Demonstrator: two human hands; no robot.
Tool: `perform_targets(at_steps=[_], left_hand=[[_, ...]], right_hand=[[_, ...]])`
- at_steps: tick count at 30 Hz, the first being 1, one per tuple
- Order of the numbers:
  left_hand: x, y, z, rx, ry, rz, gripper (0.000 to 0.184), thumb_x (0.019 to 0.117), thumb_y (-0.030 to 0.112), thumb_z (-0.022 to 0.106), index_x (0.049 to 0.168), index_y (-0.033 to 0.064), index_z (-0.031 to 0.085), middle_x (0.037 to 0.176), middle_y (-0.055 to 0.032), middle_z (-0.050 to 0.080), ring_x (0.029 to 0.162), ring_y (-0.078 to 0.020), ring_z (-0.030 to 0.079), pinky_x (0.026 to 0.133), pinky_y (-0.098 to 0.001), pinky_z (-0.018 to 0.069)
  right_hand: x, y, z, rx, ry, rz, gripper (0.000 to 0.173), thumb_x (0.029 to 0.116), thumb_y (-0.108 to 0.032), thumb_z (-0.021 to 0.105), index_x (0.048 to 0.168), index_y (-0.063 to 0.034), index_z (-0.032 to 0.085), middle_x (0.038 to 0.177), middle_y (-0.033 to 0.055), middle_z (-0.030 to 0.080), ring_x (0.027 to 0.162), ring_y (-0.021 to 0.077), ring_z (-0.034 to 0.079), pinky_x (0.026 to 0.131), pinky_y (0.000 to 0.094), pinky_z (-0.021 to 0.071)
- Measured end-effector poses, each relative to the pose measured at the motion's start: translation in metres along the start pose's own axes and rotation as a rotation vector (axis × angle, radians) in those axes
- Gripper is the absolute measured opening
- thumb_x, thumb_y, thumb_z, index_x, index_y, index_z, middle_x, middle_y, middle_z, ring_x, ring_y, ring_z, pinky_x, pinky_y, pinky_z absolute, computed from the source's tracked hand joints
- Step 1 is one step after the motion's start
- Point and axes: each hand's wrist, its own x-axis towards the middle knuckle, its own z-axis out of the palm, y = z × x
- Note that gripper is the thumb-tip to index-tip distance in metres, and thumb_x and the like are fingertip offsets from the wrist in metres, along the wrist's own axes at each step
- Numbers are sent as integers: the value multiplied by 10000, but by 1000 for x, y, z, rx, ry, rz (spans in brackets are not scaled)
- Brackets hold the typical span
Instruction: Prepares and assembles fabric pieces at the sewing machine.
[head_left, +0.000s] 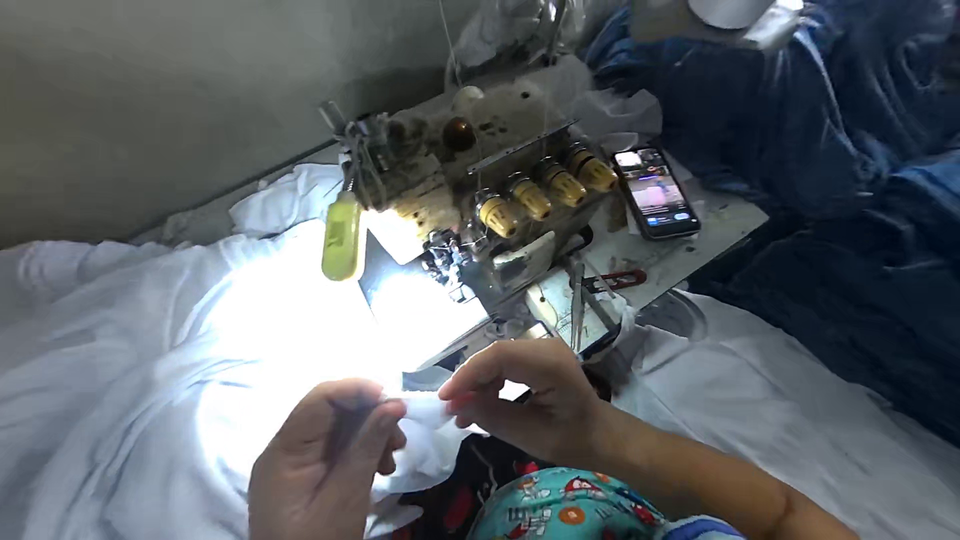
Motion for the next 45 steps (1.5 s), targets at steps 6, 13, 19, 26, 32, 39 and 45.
perform_targets(at_steps=[6, 13, 19, 26, 32, 39, 45], left_hand=[[31, -50, 49, 527, 181, 318, 200, 976, 127, 645, 931, -47, 732, 837, -103, 723, 794, -29, 674, 777, -146, 527], [35, -73, 77, 588, 205, 232, 164, 930, 184, 712, 984, 35, 756, 887, -52, 742, 835, -87, 698, 804, -230, 560], [19, -57, 71, 720, 129, 196, 238, 993, 171, 614, 1109, 28, 766, 980, -98, 752, 918, -130, 705, 861, -228, 542], [31, -63, 61, 663, 35, 158, 211, 991, 183, 610, 1046, 28, 742, 964, -65, 742, 912, -114, 701, 867, -236, 548], [46, -68, 49, 588, -41, 106, 178, 999, 197, 607, 978, 75, 735, 904, -28, 714, 864, -98, 675, 833, -276, 540], [35, -65, 58, 704, 75, 204, 179, 969, 165, 643, 1004, 49, 774, 936, -71, 759, 907, -163, 721, 853, -311, 567], [53, -66, 46, 678, -15, 127, 184, 991, 180, 617, 1000, 72, 766, 997, -76, 737, 981, -207, 691, 902, -407, 522]], right_hand=[[-14, 38, -5, -64, 299, 113, 112, 886, 47, 669, 997, 32, 670, 915, 7, 730, 800, 31, 707, 736, 223, 625], [-30, 51, -13, -65, 376, 291, 128, 900, 44, 651, 1007, -24, 662, 886, -43, 730, 724, 31, 706, 668, 199, 621], [-28, 54, -22, -364, 226, 172, 155, 948, -56, 612, 1021, 8, 734, 945, 20, 745, 738, -39, 657, 666, 120, 562], [-19, 58, -31, -765, 117, 75, 237, 1006, -189, 592, 1033, -40, 774, 837, 64, 747, 706, 55, 662, 652, 190, 529], [-23, 58, -29, -827, 77, 82, 273, 1004, -198, 586, 1132, -26, 754, 793, 67, 724, 645, 92, 630, 614, 219, 516], [-27, 53, -31, -864, 2, 127, 338, 1011, -234, 558, 1225, -28, 719, 712, 37, 664, 573, 105, 571, 550, 236, 485], [-21, 50, -30, -896, -47, 143, 378, 1003, -242, 552, 1265, -12, 698, 745, 45, 687, 594, 129, 600, 573, 265, 510]])
